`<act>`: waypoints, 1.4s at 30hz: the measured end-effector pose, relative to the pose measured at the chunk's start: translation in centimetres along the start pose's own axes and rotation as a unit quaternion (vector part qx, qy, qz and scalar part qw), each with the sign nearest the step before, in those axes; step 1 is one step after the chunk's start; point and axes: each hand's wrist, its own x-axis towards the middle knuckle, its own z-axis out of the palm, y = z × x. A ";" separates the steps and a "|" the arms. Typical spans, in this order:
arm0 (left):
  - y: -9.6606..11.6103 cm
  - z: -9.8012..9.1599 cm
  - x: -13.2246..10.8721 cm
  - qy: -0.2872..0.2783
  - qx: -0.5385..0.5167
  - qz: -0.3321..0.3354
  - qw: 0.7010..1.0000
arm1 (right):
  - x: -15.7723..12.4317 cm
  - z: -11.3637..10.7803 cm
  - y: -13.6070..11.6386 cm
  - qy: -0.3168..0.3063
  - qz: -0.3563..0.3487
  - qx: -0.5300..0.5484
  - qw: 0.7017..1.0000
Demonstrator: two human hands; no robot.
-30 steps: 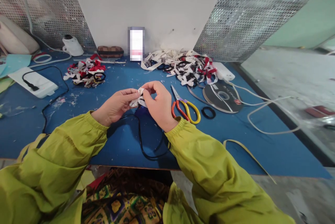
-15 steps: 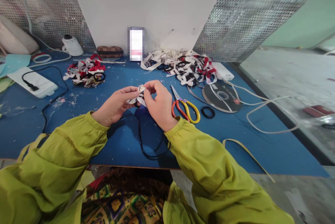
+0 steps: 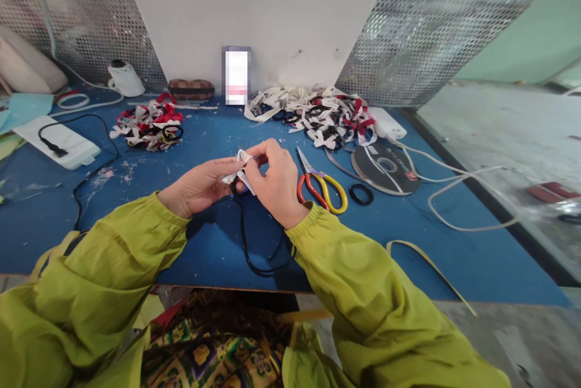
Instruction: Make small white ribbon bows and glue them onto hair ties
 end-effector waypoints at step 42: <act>-0.1 0.6 0.1 0.168 -0.017 0.144 0.975 | 0.1 0.6 -0.7 0.013 0.063 0.162 0.985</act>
